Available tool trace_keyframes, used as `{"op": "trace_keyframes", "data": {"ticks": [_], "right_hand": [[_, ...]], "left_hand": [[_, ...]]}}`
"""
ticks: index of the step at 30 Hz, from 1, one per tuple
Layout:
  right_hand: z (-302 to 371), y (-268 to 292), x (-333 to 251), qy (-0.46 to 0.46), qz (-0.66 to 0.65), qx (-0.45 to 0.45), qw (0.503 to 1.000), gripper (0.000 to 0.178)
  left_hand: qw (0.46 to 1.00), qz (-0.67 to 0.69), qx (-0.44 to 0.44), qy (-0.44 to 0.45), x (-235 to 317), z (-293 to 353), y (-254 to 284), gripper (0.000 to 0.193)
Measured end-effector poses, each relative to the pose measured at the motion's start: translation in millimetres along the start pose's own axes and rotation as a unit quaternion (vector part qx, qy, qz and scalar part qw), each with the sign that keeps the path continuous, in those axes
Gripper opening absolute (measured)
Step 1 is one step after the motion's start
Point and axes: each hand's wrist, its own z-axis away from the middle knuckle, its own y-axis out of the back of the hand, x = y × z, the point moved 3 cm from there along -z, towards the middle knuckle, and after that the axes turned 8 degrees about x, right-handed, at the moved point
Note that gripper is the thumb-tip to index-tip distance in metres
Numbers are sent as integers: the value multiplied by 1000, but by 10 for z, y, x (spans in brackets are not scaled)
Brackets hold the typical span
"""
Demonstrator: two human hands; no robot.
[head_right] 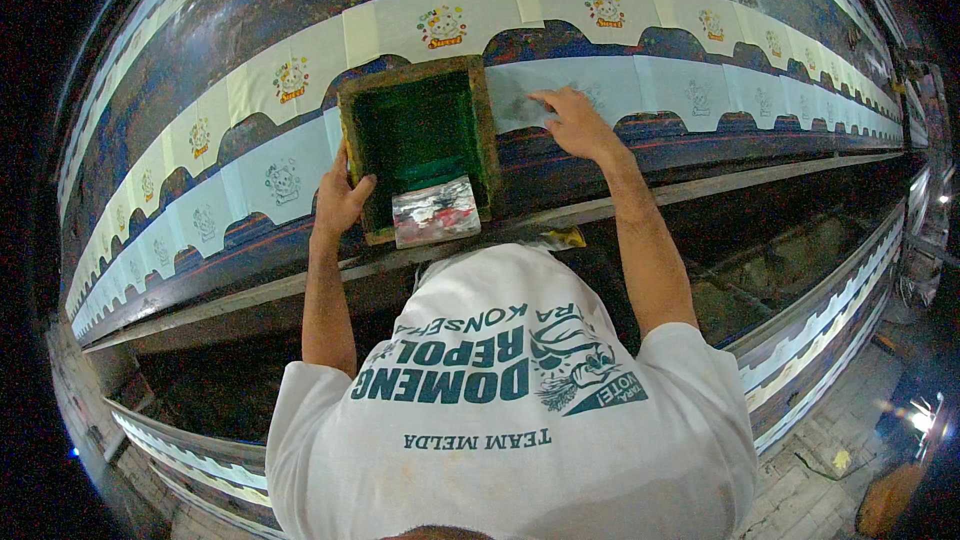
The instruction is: The person holds a screen printing frame over a long sheet of printed material and repeatedly uses a squeegee to spread green ink across the screen mesh. The person moves the frame along the sheet and continues the same wiping motion throughout the clip.
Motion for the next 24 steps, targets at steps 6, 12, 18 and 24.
{"op": "trace_keyframes", "data": {"ticks": [6,12,18,24], "right_hand": [[324,-6,-158,73,80,-95,990,21],[866,138,-125,17,-35,-26,999,15],[1147,576,215,-59,-95,18,994,15],[1339,982,436,-30,-101,132,986,19]], "left_hand": [[1000,-9,-1,-1,-61,-1,0,95],[1000,7,-8,-22,0,-10,36,94],[999,5,-4,-41,425,0,-114,92],[999,-1,-42,2,1005,-215,-974,97]]}}
